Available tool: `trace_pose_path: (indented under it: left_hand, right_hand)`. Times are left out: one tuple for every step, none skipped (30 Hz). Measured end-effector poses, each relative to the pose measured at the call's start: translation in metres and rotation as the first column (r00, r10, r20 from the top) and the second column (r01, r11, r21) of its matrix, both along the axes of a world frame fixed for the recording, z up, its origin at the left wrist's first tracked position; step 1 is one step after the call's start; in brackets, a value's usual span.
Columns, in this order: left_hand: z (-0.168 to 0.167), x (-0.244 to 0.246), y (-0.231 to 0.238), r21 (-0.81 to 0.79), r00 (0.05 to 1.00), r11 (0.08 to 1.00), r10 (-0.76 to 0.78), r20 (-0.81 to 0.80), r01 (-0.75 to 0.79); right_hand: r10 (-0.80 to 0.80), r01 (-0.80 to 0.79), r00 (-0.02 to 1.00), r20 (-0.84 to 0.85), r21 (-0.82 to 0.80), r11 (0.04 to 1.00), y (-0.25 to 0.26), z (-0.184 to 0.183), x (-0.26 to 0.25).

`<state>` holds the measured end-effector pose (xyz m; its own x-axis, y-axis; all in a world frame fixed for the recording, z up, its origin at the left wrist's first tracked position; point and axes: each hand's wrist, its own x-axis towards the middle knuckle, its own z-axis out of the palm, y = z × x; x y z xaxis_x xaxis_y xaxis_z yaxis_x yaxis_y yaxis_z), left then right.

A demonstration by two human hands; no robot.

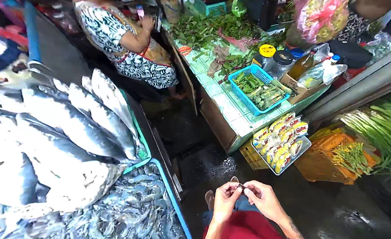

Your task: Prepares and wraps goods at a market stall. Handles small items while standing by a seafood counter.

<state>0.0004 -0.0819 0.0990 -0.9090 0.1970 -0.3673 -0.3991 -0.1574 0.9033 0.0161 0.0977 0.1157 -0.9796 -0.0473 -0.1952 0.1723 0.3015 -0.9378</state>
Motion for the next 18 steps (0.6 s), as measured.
trace_pose_path:
  left_hand:
    - [-0.003,0.007,-0.003,-0.023,1.0,1.0,-0.002,-0.024,0.001]
    - [-0.005,0.013,-0.007,-0.055,0.999,0.998,-0.013,-0.039,0.01]
    - [-0.005,0.018,-0.01,-0.084,0.998,0.996,-0.029,-0.048,0.025]
    - [-0.006,0.022,-0.013,-0.103,0.998,0.994,-0.045,-0.054,0.039]
    - [-0.007,0.026,-0.016,-0.113,0.997,0.992,-0.059,-0.059,0.052]
    - [-0.008,0.029,-0.018,-0.122,0.995,0.99,-0.074,-0.065,0.065]
    - [-0.009,0.032,-0.021,-0.133,0.993,0.988,-0.09,-0.071,0.08]
    - [-0.011,0.034,-0.022,-0.148,0.991,0.984,-0.107,-0.075,0.095]
    - [-0.012,0.035,-0.023,-0.164,0.989,0.98,-0.124,-0.079,0.11]
    - [-0.013,0.036,-0.023,-0.18,0.986,0.975,-0.143,-0.083,0.127]
    - [-0.014,0.038,-0.023,-0.2,0.981,0.969,-0.168,-0.092,0.147]
    - [-0.014,0.038,-0.024,-0.225,0.974,0.959,-0.198,-0.112,0.17]
    - [-0.015,0.036,-0.025,-0.253,0.962,0.948,-0.235,-0.138,0.195]
    - [-0.017,0.036,-0.025,-0.279,0.947,0.932,-0.281,-0.158,0.23]
    - [-0.018,0.036,-0.025,-0.302,0.928,0.914,-0.331,-0.17,0.27]
    - [-0.02,0.036,-0.025,-0.315,0.908,0.897,-0.379,-0.181,0.312]
    - [-0.023,0.036,-0.024,-0.308,0.89,0.889,-0.408,-0.203,0.338]
    - [-0.026,0.036,-0.022,-0.287,0.88,0.894,-0.414,-0.234,0.345]
  right_hand:
    - [0.042,-0.043,0.999,0.033,0.029,0.999,-0.002,0.001,0.008]
    - [0.077,-0.081,0.996,0.051,0.068,0.994,-0.005,0.003,0.013]
    - [0.105,-0.11,0.993,0.06,0.099,0.989,-0.008,0.003,0.018]
    - [0.129,-0.137,0.989,0.07,0.119,0.984,-0.01,0.004,0.02]
    - [0.152,-0.162,0.985,0.08,0.131,0.978,-0.011,0.006,0.022]
    - [0.177,-0.188,0.98,0.089,0.136,0.973,-0.011,0.006,0.023]
    - [0.204,-0.216,0.974,0.095,0.141,0.966,-0.01,0.007,0.024]
    - [0.234,-0.248,0.967,0.101,0.153,0.957,-0.008,0.007,0.024]
    - [0.264,-0.279,0.959,0.108,0.17,0.945,-0.006,0.007,0.023]
    - [0.291,-0.309,0.949,0.119,0.19,0.932,-0.004,0.006,0.023]
    - [0.311,-0.334,0.941,0.134,0.213,0.918,-0.004,0.005,0.024]
    - [0.327,-0.354,0.934,0.147,0.238,0.904,-0.003,0.005,0.023]
    - [0.335,-0.365,0.93,0.152,0.26,0.894,-0.004,0.003,0.022]
    - [0.333,-0.363,0.931,0.149,0.276,0.89,-0.004,0.0,0.023]
    - [0.325,-0.353,0.935,0.142,0.286,0.891,-0.004,-0.003,0.025]
    - [0.312,-0.335,0.942,0.123,0.292,0.896,-0.004,-0.006,0.028]
    - [0.297,-0.312,0.95,0.094,0.291,0.905,-0.003,-0.009,0.03]
    - [0.278,-0.281,0.959,0.053,0.286,0.916,-0.004,-0.012,0.033]
